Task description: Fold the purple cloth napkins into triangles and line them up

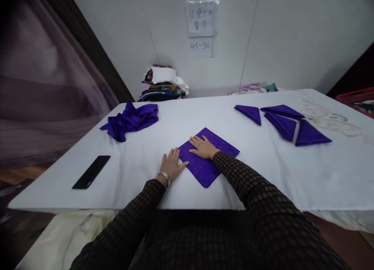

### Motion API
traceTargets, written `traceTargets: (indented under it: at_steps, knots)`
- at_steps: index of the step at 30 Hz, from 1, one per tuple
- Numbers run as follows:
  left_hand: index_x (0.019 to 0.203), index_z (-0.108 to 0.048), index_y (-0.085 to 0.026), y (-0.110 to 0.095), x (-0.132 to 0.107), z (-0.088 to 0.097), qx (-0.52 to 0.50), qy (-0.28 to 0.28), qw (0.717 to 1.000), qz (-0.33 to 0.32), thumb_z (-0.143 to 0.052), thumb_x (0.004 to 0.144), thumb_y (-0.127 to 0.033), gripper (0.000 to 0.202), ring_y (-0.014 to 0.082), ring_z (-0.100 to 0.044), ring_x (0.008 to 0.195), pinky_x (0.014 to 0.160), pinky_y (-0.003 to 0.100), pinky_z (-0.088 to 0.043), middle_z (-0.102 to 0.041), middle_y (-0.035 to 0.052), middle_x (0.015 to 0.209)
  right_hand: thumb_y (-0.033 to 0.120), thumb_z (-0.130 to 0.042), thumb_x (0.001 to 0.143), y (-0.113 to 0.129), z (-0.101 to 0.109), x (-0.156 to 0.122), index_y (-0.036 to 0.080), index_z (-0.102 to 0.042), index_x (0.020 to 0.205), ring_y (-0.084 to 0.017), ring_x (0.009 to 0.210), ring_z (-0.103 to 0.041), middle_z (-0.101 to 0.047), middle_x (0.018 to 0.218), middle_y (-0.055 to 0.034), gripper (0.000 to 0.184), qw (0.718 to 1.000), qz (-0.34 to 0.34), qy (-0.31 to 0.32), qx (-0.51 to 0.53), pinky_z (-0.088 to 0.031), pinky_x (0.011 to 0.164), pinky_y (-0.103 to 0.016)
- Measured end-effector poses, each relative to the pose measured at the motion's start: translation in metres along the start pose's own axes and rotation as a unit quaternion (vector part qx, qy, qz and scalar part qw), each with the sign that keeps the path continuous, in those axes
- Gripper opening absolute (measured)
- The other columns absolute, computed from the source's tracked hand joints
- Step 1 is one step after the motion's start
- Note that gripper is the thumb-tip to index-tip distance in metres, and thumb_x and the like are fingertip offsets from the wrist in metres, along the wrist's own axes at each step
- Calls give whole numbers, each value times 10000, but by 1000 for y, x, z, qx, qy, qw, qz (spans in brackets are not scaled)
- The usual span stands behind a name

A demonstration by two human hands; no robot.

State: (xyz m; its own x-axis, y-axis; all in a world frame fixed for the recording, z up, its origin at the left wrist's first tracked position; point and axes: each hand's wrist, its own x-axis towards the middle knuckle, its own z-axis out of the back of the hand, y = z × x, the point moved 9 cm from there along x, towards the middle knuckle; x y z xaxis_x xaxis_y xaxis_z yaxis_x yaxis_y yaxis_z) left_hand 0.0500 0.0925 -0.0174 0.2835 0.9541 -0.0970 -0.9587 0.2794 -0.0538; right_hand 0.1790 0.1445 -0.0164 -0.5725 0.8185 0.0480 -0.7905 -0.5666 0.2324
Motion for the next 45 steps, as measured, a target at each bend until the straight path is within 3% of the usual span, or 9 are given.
traceTargets:
  at_steps: [17, 22, 24, 27, 31, 36, 45]
  knots:
    - [1450, -286, -171, 4, -12, 3, -62, -26, 998, 10, -188, 880, -646, 748, 256, -175, 1417, 1138, 528, -144, -255, 64, 1535, 597, -182, 933, -3, -6, -2, 168, -298, 1460, -262, 1399, -214, -265, 1520, -94, 690, 999, 2, 3, -39, -165, 1110, -542]
    - [1430, -318, -146, 9, -9, 7, -85, -36, 994, 53, -193, 886, -632, 740, 258, -185, 1414, 1135, 536, -145, -275, 95, 1525, 588, -181, 936, -1, -6, -3, 159, -302, 1458, -258, 1397, -220, -277, 1515, -98, 686, 999, 4, -1, -48, -169, 1111, -534]
    - [1428, -319, -138, 1, -5, 13, -87, -49, 994, 48, -215, 875, -650, 761, 267, -178, 1415, 1136, 538, -134, -266, 111, 1526, 574, -184, 941, -1, -6, -4, 157, -305, 1456, -256, 1397, -221, -281, 1513, -98, 674, 998, 8, -4, -54, -171, 1110, -532]
    - [1432, -308, -139, -26, 5, 19, -86, -66, 994, -17, -228, 865, -667, 779, 260, -176, 1415, 1147, 520, -107, -280, 113, 1521, 541, -190, 949, -1, -7, -4, 161, -313, 1453, -254, 1396, -223, -287, 1511, -100, 643, 998, 13, -6, -62, -181, 1105, -529]
    - [1424, -315, -88, -41, 17, 11, -92, -50, 994, -38, -220, 846, -700, 847, 266, -185, 1412, 1154, 498, -103, -286, 149, 1512, 519, -205, 953, -3, -8, -3, 169, -310, 1455, -252, 1397, -222, -286, 1512, -105, 621, 998, 13, -2, -66, -180, 1106, -520]
    - [1440, -290, -94, -30, 15, 0, -84, -32, 996, -18, -216, 836, -713, 868, 259, -139, 1426, 1153, 496, -106, -229, 139, 1535, 541, -217, 945, -2, -7, -3, 181, -291, 1464, -255, 1398, -218, -286, 1512, -106, 636, 998, 13, -5, -56, -174, 1107, -525]
    - [1453, -287, -173, -5, -8, 2, -85, -25, 996, 24, -209, 873, -648, 754, 263, -154, 1422, 1145, 515, -99, -239, 80, 1539, 564, -217, 942, -1, -5, -3, 200, -269, 1472, -264, 1399, -210, -266, 1520, -100, 645, 999, 3, 6, -43, -159, 1106, -542]
